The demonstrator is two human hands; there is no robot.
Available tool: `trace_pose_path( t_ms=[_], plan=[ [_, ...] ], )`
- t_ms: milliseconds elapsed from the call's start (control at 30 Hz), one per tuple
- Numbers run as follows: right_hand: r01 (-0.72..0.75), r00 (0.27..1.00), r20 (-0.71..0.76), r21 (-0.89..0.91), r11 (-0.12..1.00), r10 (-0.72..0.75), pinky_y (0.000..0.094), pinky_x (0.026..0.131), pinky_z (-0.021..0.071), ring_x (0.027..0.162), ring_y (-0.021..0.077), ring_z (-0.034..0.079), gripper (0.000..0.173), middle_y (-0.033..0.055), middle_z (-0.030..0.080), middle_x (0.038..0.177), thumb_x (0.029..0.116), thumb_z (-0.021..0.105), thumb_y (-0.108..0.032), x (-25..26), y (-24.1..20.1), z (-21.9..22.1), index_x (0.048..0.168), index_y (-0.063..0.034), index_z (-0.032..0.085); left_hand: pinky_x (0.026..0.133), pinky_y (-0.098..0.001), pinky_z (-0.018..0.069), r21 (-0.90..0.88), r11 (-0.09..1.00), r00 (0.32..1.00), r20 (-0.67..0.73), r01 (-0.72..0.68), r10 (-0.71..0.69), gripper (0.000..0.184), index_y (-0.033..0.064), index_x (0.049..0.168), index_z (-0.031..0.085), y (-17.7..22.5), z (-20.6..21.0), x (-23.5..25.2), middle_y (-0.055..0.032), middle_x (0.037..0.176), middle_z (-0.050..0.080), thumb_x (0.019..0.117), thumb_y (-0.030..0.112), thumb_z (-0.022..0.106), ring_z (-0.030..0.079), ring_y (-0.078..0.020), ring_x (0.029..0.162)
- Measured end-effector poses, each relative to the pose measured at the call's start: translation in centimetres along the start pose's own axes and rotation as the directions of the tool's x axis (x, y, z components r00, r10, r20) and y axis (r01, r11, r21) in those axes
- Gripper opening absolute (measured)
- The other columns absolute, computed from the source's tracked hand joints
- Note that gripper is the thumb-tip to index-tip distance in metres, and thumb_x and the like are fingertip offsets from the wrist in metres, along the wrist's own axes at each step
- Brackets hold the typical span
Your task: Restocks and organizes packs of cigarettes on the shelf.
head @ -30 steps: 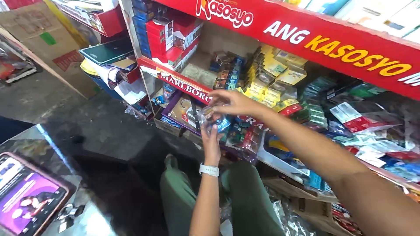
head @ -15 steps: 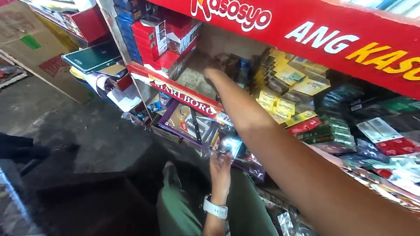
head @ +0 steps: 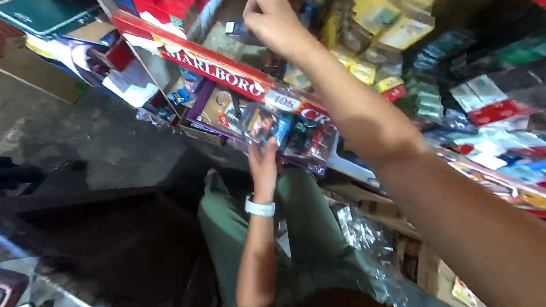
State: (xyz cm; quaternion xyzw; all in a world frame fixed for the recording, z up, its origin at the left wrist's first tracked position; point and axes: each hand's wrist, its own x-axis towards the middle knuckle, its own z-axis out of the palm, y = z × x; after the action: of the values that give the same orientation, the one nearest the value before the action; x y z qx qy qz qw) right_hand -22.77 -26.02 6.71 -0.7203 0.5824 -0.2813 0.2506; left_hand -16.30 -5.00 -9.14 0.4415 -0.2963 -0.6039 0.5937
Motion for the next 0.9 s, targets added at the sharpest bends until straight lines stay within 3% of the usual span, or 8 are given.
trace_pose_path(
  t_ms=[100, 167, 233, 333, 467, 667, 800, 900],
  plan=[
    [0.214, 0.967, 0.091, 0.209, 0.954, -0.236, 0.0316, 0.088, 0.0558, 0.104, 0.0101, 0.064, 0.028, 0.007, 0.066, 0.118, 0.0944, 0.052, -0.014, -14.3, 0.6, -4.6, 0.117, -0.0029, 0.062, 0.1, -0.0342, 0.0517, 0.053, 0.999, 1.0, 0.02, 0.008, -0.009, 0.058, 0.0057, 0.151, 0.038, 1.1, -0.3, -0.4, -0.0089, 0.136, 0.057, 0.1024, 0.03, 0.06, 0.06, -0.0119, 0.116],
    [0.133, 0.964, 0.162, 0.385, 0.913, -0.209, 0.0278, 0.087, 0.0565, 0.108, 0.008, 0.064, 0.023, 0.0005, 0.068, 0.123, 0.0941, 0.053, -0.02, -22.7, 4.2, -6.0, 0.112, -0.0107, 0.064, 0.098, -0.0344, 0.0521, 0.091, 0.996, 0.999, 0.051, 0.005, -0.01, 0.061, 0.0083, 0.152, 0.036, 1.0, -0.7, -0.8, -0.0085, 0.137, 0.056, 0.1027, 0.035, 0.058, 0.06, -0.0122, 0.115],
    [-0.218, 0.964, 0.238, 0.474, 0.853, 0.114, 0.0311, 0.085, 0.0565, 0.104, 0.0101, 0.066, 0.021, 0.0001, 0.07, 0.115, 0.0877, 0.053, -0.017, -29.0, 8.9, -4.7, 0.104, -0.0121, 0.065, 0.099, -0.0366, 0.0537, 0.109, 0.994, 0.997, 0.078, 0.006, -0.014, 0.062, 0.0095, 0.153, 0.036, 0.6, -1.0, -1.1, -0.0087, 0.137, 0.057, 0.103, 0.04, 0.058, 0.062, -0.0142, 0.114],
    [-0.637, 0.761, 0.175, 0.388, 0.666, 0.625, 0.0391, 0.091, 0.0511, 0.105, 0.021, 0.061, 0.026, 0.0193, 0.064, 0.12, 0.0993, 0.05, -0.006, -33.9, 15.4, -0.2, 0.12, 0.0063, 0.06, 0.097, -0.0366, 0.0548, 0.103, 0.995, 0.994, 0.109, -0.01, -0.001, 0.056, 0.0107, 0.148, 0.041, 0.3, -1.0, -1.1, -0.006, 0.131, 0.059, 0.1038, 0.042, 0.057, 0.064, -0.0137, 0.111],
    [-0.702, 0.621, -0.027, 0.427, 0.57, 0.784, 0.0445, 0.092, 0.0496, 0.104, 0.029, 0.061, 0.031, 0.0271, 0.061, 0.119, 0.1039, 0.054, -0.009, -35.3, 18.6, 3.3, 0.128, 0.0093, 0.055, 0.096, -0.0359, 0.0554, 0.086, 0.996, 0.996, 0.093, -0.007, -0.001, 0.047, 0.0035, 0.146, 0.038, 1.1, -0.9, -0.3, -0.0086, 0.126, 0.059, 0.1077, 0.027, 0.05, 0.065, -0.0152, 0.108],
    [-0.54, 0.755, -0.206, 0.345, 0.768, 0.623, 0.0516, 0.1, 0.05, 0.116, 0.0385, 0.062, 0.037, 0.0292, 0.061, 0.126, 0.1012, 0.06, -0.01, -31.6, 17.8, 5.6, 0.132, 0.0089, 0.054, 0.097, -0.0374, 0.0557, 0.053, 0.998, 0.999, 0.03, -0.021, 0.02, 0.041, -0.0006, 0.142, 0.041, 2.2, -0.8, 0.6, -0.0119, 0.126, 0.06, 0.109, 0.023, 0.046, 0.066, -0.0182, 0.108],
    [-0.339, 0.891, -0.366, -0.142, 0.93, 0.269, 0.0666, 0.108, 0.0386, 0.128, 0.0494, 0.053, 0.033, 0.0295, 0.059, 0.134, 0.0986, 0.061, -0.01, -27.5, 21.6, 7.3, 0.127, 0.0066, 0.063, 0.094, -0.0341, 0.0561, 0.124, 0.992, 0.997, 0.071, -0.036, 0.027, 0.049, 0.0069, 0.143, 0.044, 2.1, -1.2, -0.8, -0.0074, 0.126, 0.062, 0.1068, 0.039, 0.051, 0.066, -0.0147, 0.106],
    [-0.176, 0.959, -0.282, -0.473, 0.863, 0.041, 0.0701, 0.107, 0.0371, 0.131, 0.0519, 0.053, 0.036, 0.0292, 0.058, 0.14, 0.1004, 0.056, -0.005, -24.2, 24.5, 7.7, 0.135, 0.0037, 0.061, 0.092, -0.0344, 0.0561, 0.116, 0.993, 0.998, 0.066, -0.016, 0.008, 0.047, 0.0046, 0.141, 0.044, 1.6, -0.9, -0.7, -0.0084, 0.121, 0.063, 0.1072, 0.037, 0.05, 0.066, -0.0145, 0.102]
  ],
)
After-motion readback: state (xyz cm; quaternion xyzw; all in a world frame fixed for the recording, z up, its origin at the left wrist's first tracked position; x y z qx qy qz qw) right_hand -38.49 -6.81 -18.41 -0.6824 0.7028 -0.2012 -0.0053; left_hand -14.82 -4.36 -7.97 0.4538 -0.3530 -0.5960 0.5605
